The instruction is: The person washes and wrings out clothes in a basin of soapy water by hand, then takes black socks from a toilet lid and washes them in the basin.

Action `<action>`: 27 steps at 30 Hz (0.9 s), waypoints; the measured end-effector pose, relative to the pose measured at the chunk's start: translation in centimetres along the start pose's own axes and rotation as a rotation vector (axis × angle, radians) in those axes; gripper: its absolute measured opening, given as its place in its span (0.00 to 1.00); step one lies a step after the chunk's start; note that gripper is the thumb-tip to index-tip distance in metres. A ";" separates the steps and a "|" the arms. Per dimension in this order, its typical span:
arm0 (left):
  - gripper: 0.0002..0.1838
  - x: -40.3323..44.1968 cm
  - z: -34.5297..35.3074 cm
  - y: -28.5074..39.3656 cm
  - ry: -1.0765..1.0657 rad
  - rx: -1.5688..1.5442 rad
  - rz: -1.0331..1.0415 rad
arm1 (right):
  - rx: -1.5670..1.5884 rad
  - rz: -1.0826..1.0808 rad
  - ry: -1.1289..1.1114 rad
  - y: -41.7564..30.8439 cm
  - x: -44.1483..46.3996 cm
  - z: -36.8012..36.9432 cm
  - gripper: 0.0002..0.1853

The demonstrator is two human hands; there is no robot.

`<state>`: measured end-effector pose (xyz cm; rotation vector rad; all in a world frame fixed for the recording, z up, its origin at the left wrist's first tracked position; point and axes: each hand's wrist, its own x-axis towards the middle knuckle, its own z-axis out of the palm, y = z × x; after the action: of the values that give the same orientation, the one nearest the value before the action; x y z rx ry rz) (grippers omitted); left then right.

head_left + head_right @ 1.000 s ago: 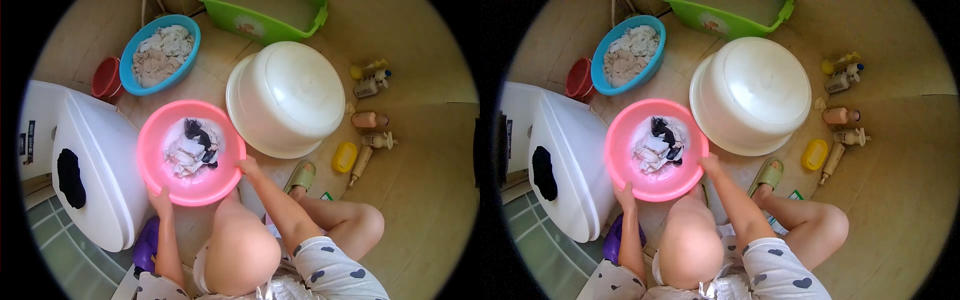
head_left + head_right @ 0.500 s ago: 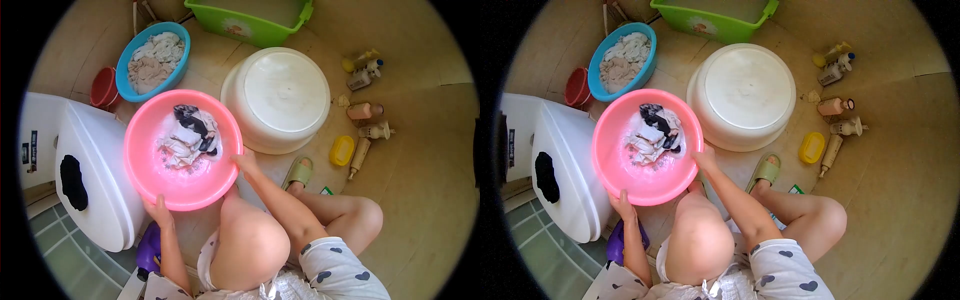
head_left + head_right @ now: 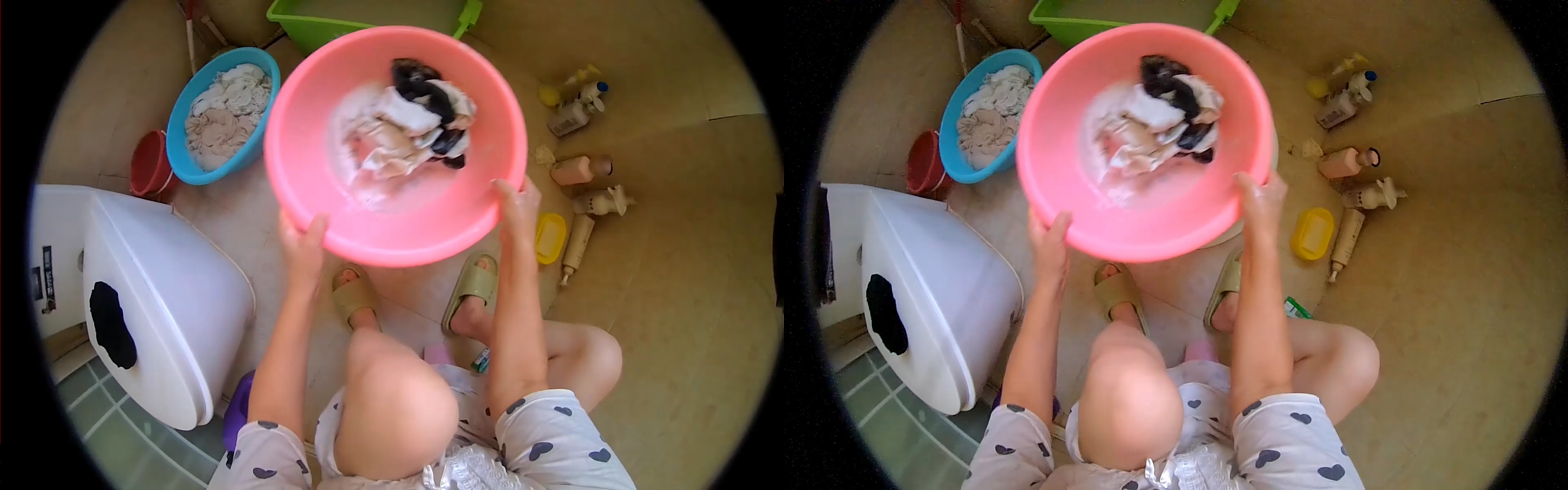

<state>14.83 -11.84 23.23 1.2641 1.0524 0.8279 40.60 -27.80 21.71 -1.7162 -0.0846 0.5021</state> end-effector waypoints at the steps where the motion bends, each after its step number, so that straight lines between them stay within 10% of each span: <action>1: 0.26 0.8 1.5 -0.6 -0.031 0.057 0.004 | 0.003 0.010 0.029 0.3 0.6 -1.2 0.14; 10: 0.34 5.5 4.9 -2.4 -0.172 0.310 -0.047 | 0.605 0.403 0.141 7.0 11.2 -9.3 0.29; 20: 0.42 7.8 3.1 0.8 -0.210 0.703 0.275 | -0.316 0.140 -0.154 11.6 12.9 -5.7 0.33; 27: 0.42 9.7 -6.1 2.1 -0.298 0.824 0.169 | -0.005 0.357 -0.244 8.1 1.6 -0.3 0.42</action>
<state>12.43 -0.44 23.81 2.1170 1.0835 0.2885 40.36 -29.35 13.56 -1.6743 0.0476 0.9762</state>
